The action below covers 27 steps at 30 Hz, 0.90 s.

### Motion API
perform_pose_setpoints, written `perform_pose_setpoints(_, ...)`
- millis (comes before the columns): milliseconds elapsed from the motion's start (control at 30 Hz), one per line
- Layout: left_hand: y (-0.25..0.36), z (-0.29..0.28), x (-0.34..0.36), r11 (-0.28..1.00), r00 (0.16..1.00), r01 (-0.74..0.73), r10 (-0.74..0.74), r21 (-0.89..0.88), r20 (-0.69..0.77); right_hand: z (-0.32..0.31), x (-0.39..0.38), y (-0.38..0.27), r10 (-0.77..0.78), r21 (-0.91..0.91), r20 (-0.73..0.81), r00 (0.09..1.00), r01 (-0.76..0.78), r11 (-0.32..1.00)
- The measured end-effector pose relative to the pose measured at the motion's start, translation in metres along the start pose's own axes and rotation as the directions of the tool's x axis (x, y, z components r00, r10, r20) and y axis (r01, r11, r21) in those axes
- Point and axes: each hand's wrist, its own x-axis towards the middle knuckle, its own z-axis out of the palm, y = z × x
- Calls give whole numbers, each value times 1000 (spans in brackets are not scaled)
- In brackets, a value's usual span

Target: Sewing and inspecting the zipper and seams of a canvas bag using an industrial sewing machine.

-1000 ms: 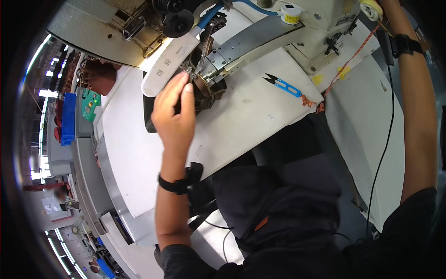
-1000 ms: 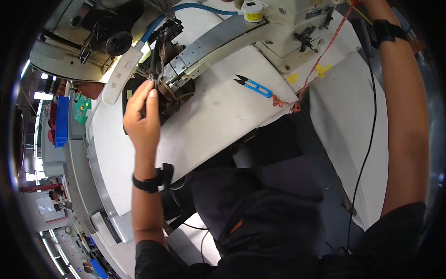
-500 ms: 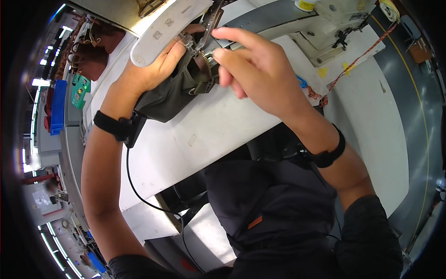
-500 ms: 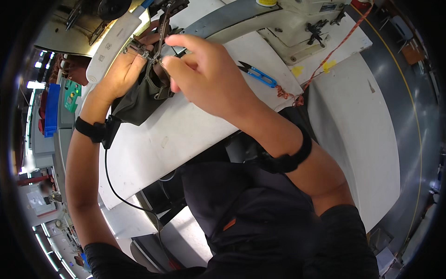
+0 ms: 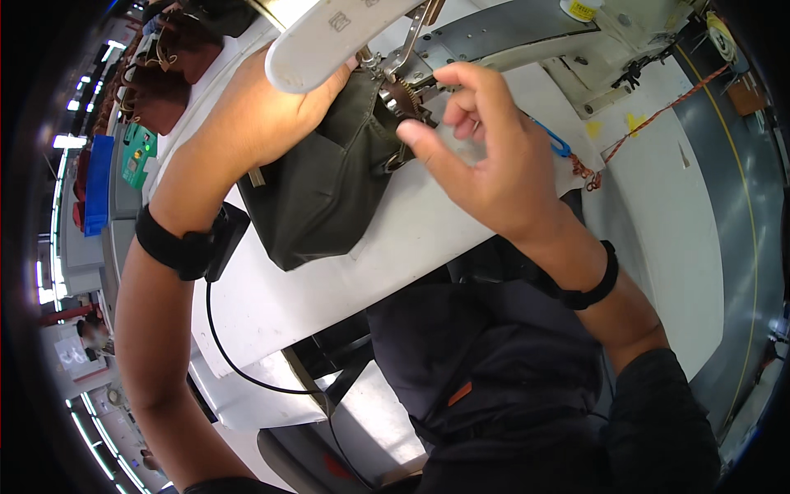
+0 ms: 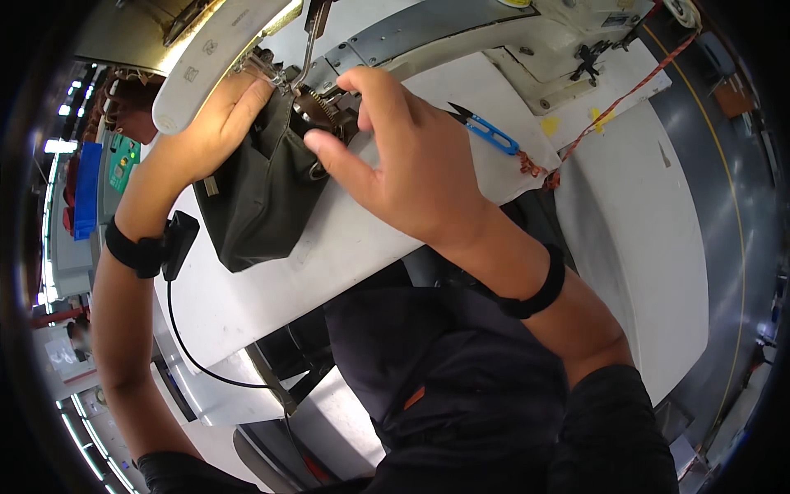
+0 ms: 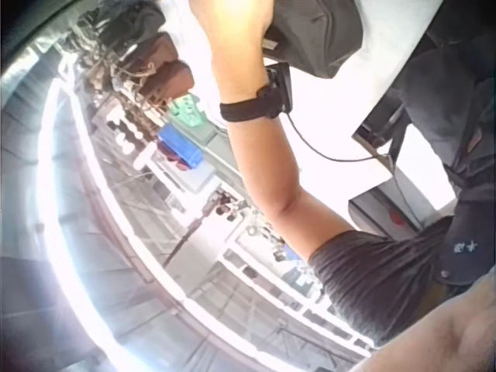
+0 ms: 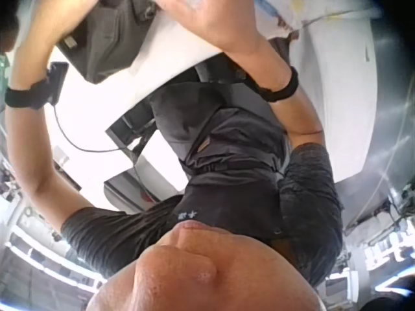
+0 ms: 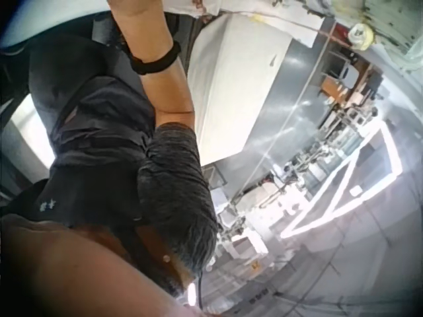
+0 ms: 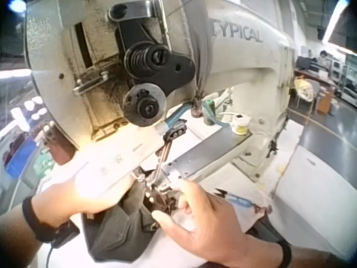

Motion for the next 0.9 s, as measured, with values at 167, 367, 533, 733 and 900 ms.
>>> perform_pose_setpoints(167, -1, -8, -1, 984, 991, 34, -10, -176, 136, 19, -13, 7, -191, -143, -103, 976, 175, 974)
perform_pose_setpoints(367, 4, -13, 0, 969, 975, 108, -60, -222, 215, 13, 3, 5, -266, -179, -129, 955, 242, 954)
perform_pose_setpoints(533, 5, -11, 2, 758, 874, 390, -126, -523, 470, -19, 27, 17, -471, -201, 105, 876, 482, 853)
perform_pose_setpoints(733, 8, 20, -20, 121, 822, 569, -115, -813, 558, -32, 56, 29, -636, -285, 246, 732, 681, 674)
perform_pose_setpoints(900, -2, 48, -25, -79, 843, 537, 38, -840, 536, -29, 64, 39, -714, -297, 190, 674, 733, 612)
